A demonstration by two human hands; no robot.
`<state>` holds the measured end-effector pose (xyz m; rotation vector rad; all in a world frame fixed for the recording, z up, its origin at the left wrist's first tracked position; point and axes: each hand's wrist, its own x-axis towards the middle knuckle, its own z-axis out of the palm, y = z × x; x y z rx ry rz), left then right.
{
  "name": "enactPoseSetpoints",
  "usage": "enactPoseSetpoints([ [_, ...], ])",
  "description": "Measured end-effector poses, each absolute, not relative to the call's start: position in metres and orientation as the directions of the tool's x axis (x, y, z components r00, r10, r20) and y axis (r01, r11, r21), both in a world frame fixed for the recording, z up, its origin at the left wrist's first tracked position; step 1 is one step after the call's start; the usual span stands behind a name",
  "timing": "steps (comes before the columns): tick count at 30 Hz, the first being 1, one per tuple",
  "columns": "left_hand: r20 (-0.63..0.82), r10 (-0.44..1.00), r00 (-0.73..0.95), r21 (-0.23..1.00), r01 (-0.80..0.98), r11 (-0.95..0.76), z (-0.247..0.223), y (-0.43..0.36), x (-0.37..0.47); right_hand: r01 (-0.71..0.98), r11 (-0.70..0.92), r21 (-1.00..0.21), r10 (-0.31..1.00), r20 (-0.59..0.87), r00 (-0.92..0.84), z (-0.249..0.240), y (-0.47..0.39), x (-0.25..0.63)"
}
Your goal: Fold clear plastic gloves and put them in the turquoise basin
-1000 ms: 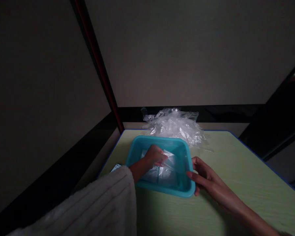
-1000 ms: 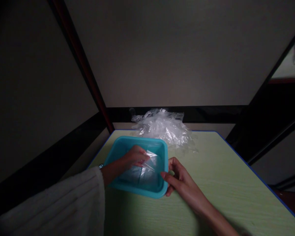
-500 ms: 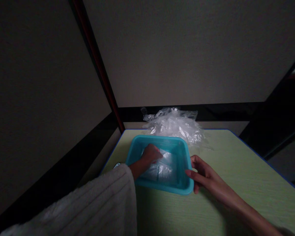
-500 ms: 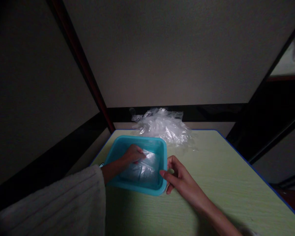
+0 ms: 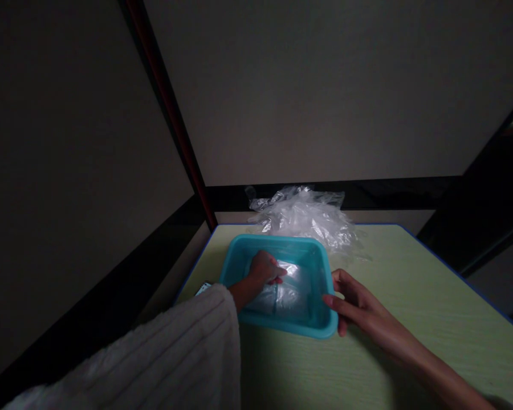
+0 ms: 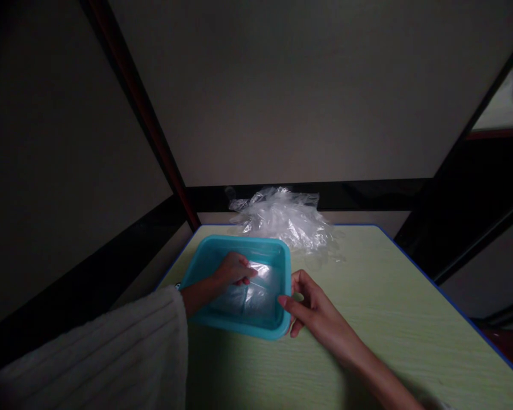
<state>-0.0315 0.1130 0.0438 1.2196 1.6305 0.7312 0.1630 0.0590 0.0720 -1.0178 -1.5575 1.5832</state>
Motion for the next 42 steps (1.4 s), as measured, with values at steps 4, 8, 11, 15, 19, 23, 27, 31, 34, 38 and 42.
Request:
enactPoseSetpoints([
  [4, -0.318, 0.947, -0.040, 0.828, 0.476, 0.298, 0.042, 0.114, -0.035, 0.058, -0.049, -0.997, 0.887, -0.070, -0.456, 0.072, 0.059, 0.163],
  [8, -0.172, 0.985, -0.007, 0.791, 0.595, 0.143, 0.045, 0.110, -0.045, 0.063, -0.064, -0.996, 0.884, -0.086, -0.459, 0.071, 0.059, 0.164],
  [11, -0.032, 0.993, 0.111, 0.725, 0.687, -0.053, 0.056, 0.097, -0.051, 0.053, -0.075, -0.996, 0.880, -0.091, -0.466, 0.070, 0.060, 0.164],
  [15, 0.021, 0.904, 0.427, 0.652, 0.680, -0.336, 0.077, 0.085, -0.050, 0.047, -0.060, -0.997, 0.883, -0.075, -0.462, 0.069, 0.060, 0.164],
  [19, -0.078, 0.657, 0.750, 0.542, 0.585, -0.603, 0.085, 0.083, -0.047, 0.057, -0.040, -0.998, 0.880, -0.062, -0.471, 0.068, 0.061, 0.165],
  [23, -0.157, 0.623, 0.766, 0.519, 0.601, -0.608, 0.079, 0.083, -0.048, 0.063, -0.037, -0.997, 0.879, -0.063, -0.473, 0.067, 0.062, 0.165],
  [27, -0.230, 0.624, 0.747, 0.528, 0.634, -0.565, 0.073, 0.083, -0.048, 0.062, -0.024, -0.998, 0.880, -0.050, -0.472, 0.066, 0.062, 0.165],
  [31, -0.246, 0.618, 0.747, 0.554, 0.631, -0.542, 0.069, 0.084, -0.046, 0.057, -0.026, -0.998, 0.879, -0.050, -0.475, 0.066, 0.061, 0.165],
  [34, -0.228, 0.611, 0.758, 0.566, 0.614, -0.550, 0.066, 0.085, -0.045, 0.059, -0.025, -0.998, 0.875, -0.050, -0.481, 0.065, 0.061, 0.164],
  [38, -0.192, 0.571, 0.798, 0.574, 0.564, -0.594, 0.066, 0.087, -0.042, 0.063, -0.016, -0.998, 0.875, -0.044, -0.483, 0.064, 0.061, 0.164],
  [42, -0.161, 0.544, 0.824, 0.562, 0.529, -0.636, 0.067, 0.086, -0.039, 0.064, -0.014, -0.998, 0.872, -0.043, -0.488, 0.063, 0.062, 0.164],
])
